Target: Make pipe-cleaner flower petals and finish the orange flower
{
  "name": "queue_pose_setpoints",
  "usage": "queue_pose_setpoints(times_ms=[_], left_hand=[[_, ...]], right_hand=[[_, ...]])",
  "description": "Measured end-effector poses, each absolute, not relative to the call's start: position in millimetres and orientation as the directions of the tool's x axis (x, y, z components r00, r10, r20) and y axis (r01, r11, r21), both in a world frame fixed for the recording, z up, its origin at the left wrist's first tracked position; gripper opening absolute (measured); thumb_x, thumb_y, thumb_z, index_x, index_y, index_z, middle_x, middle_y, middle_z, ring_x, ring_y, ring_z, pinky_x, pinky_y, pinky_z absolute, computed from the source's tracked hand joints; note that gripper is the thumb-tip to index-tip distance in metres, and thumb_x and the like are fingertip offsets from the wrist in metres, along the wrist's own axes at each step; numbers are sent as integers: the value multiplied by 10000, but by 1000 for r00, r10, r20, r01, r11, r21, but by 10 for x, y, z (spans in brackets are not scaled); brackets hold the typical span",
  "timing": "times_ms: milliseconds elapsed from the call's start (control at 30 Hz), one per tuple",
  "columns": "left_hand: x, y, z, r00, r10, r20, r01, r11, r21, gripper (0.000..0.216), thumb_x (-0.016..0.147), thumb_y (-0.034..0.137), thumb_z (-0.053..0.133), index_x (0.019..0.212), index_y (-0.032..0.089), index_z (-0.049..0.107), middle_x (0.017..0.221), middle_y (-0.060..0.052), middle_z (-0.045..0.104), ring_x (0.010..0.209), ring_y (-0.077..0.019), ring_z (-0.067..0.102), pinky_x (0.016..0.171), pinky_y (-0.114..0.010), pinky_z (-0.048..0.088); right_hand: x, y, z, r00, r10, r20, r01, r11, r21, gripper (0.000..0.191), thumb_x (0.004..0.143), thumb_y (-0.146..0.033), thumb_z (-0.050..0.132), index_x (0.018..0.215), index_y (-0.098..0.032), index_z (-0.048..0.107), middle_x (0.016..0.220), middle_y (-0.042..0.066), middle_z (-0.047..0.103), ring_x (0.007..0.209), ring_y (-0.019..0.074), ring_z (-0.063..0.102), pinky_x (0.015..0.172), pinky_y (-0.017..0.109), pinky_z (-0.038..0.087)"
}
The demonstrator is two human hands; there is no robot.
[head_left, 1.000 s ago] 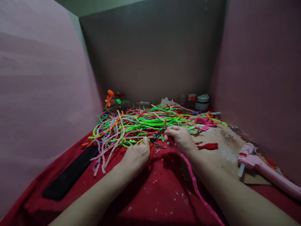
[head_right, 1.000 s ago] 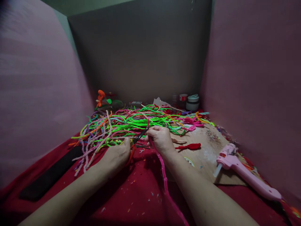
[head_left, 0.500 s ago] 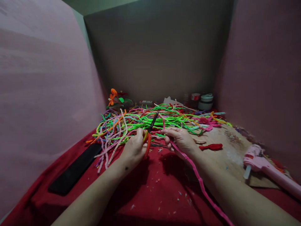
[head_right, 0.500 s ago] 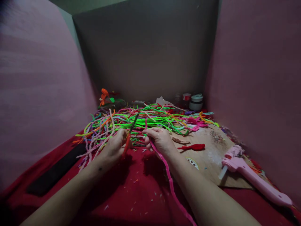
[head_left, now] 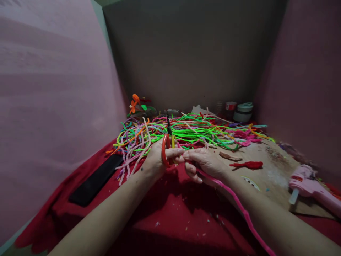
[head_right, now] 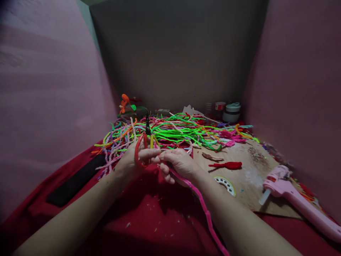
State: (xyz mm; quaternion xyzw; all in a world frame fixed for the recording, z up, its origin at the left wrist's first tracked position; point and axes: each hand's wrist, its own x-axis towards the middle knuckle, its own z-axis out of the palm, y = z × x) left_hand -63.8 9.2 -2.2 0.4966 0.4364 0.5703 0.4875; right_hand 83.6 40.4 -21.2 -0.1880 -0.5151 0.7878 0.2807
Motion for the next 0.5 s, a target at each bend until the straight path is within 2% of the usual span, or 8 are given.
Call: queue_pose_setpoints(times_ms=[167,400,500], left_hand=[[-551,46,20,-141,982,124,-145,-144,979,270,586,170,689,709,142,449,562,51,507,451,-80,519,454,-200,409],[-508,36,30,-228,964,139,-110,-167,980,323,557,133,699,686,160,404,521,90,450,406,-37,434,411,-167,340],[-500,28,30,-256,954,159,-72,-182,981,343,549,136,707,675,165,390,504,99,431,388,-34,414,389,-164,310]], right_hand=[[838,399,-194,-754,656,-39,-207,-294,-933,193,707,-294,565,750,-108,600,402,-51,479,291,65,422,262,153,284],[780,308,-143,-636,772,-19,-92,-100,-991,188,696,-266,525,550,-147,511,349,-49,467,254,59,391,266,158,281],[740,305,-154,-601,798,-55,-75,-125,-989,147,691,-245,484,588,-152,535,333,-59,449,232,69,375,239,162,256]])
